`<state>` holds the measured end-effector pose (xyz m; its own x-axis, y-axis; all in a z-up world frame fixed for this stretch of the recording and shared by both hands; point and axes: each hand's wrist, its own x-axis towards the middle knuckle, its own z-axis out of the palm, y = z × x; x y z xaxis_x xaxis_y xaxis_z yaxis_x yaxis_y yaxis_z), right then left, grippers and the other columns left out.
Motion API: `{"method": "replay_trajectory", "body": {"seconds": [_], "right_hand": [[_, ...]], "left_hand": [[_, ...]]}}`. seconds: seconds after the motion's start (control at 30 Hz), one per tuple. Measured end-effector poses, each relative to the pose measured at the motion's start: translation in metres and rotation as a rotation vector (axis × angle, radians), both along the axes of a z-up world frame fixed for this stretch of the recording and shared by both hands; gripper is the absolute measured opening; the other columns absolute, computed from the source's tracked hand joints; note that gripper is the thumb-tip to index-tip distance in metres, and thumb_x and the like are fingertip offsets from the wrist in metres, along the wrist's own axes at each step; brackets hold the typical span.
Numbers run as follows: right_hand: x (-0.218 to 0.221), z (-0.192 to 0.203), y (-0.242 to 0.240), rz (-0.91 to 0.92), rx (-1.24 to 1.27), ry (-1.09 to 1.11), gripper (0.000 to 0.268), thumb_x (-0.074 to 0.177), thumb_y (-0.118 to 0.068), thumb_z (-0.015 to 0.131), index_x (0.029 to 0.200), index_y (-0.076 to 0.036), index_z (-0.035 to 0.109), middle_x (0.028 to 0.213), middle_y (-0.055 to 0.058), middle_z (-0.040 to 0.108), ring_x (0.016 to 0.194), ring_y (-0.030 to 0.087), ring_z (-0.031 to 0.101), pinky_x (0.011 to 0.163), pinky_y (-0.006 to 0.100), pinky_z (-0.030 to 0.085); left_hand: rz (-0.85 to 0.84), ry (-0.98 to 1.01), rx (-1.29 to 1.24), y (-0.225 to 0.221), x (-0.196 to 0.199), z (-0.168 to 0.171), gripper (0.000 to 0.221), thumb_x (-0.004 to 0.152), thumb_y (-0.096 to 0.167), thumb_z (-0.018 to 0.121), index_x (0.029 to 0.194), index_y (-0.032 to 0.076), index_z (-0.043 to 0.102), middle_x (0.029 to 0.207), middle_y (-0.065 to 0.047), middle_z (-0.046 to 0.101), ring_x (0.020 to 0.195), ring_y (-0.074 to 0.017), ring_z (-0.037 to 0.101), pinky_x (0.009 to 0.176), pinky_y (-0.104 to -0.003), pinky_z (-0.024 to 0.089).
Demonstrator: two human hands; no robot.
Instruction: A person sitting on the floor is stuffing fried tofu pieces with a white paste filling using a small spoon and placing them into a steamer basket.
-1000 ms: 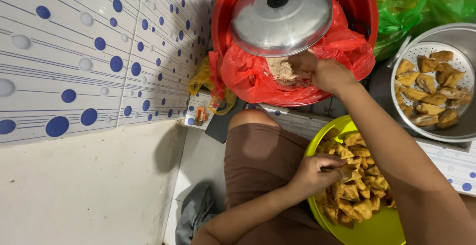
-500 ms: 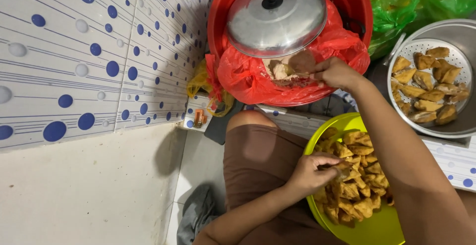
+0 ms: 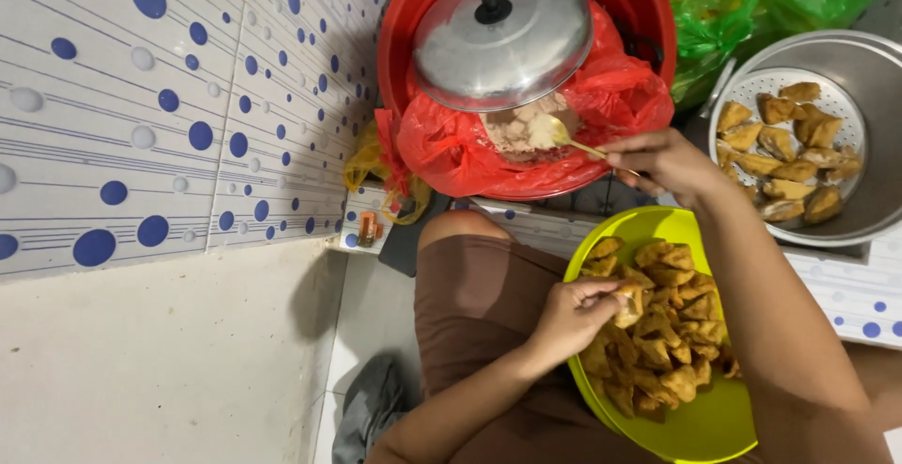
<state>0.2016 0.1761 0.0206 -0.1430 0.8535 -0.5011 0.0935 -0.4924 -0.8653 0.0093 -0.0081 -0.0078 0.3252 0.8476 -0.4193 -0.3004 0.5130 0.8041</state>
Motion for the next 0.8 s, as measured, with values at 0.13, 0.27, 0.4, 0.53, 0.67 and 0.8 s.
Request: {"method": "replay_trajectory", "body": {"seconds": [0.13, 0.27, 0.4, 0.53, 0.67, 0.8], "right_hand": [[0.033, 0.035, -0.059, -0.108, 0.011, -0.040, 0.024, 0.089, -0.005, 0.068, 0.112, 0.000, 0.074, 0.055, 0.012, 0.052, 0.037, 0.008, 0.034, 0.034, 0.021, 0.021], [0.047, 0.072, -0.145, -0.330, -0.150, -0.245, 0.029, 0.085, -0.007, 0.074, 0.112, 0.004, 0.077, 0.070, 0.015, 0.063, 0.058, 0.020, 0.051, 0.052, 0.028, 0.033], [0.058, 0.047, -0.236, -0.381, -0.182, -0.199, 0.026, 0.088, -0.006, 0.073, 0.112, -0.006, 0.081, 0.065, 0.014, 0.067, 0.050, 0.019, 0.049, 0.042, 0.029, 0.030], [0.048, -0.006, -0.308, -0.467, -0.087, 0.045, 0.028, 0.088, -0.004, 0.071, 0.116, -0.006, 0.078, 0.061, 0.012, 0.069, 0.047, 0.015, 0.053, 0.041, 0.023, 0.032], [0.029, -0.029, -0.329, -0.585, -0.106, 0.047, 0.030, 0.088, -0.010, 0.073, 0.117, -0.002, 0.077, 0.060, 0.013, 0.066, 0.043, 0.012, 0.046, 0.038, 0.022, 0.027], [0.022, -0.019, -0.333, -0.623, -0.092, 0.164, 0.029, 0.093, -0.007, 0.068, 0.119, 0.000, 0.076, 0.062, 0.011, 0.063, 0.048, 0.012, 0.047, 0.042, 0.023, 0.031]], "left_hand": [[-0.042, 0.011, -0.050, 0.004, -0.004, 0.001, 0.024, 0.093, 0.007, 0.072, 0.114, -0.003, 0.075, 0.099, -0.012, 0.074, 0.081, -0.0137, 0.065, 0.070, -0.025, 0.055], [-0.107, 0.026, -0.154, 0.012, -0.006, 0.021, 0.029, 0.096, 0.011, 0.063, 0.120, 0.000, 0.076, 0.093, -0.003, 0.071, 0.073, -0.0076, 0.059, 0.069, -0.018, 0.051], [-0.082, 0.027, -0.240, 0.007, 0.000, -0.004, 0.032, 0.094, 0.014, 0.069, 0.119, -0.004, 0.074, 0.090, -0.006, 0.071, 0.069, -0.0080, 0.060, 0.062, -0.016, 0.049], [-0.083, -0.028, -0.220, 0.010, 0.005, 0.008, 0.033, 0.096, 0.010, 0.066, 0.121, -0.012, 0.070, 0.098, -0.016, 0.072, 0.077, -0.0134, 0.064, 0.070, -0.020, 0.055], [-0.097, 0.005, -0.170, 0.008, 0.011, 0.015, 0.032, 0.096, 0.006, 0.060, 0.120, -0.011, 0.072, 0.095, -0.012, 0.071, 0.072, -0.0096, 0.058, 0.064, -0.017, 0.048], [-0.122, 0.029, -0.211, 0.006, 0.016, 0.010, 0.036, 0.094, 0.009, 0.064, 0.123, -0.012, 0.069, 0.113, -0.018, 0.072, 0.090, -0.0176, 0.066, 0.078, -0.024, 0.056]]}}
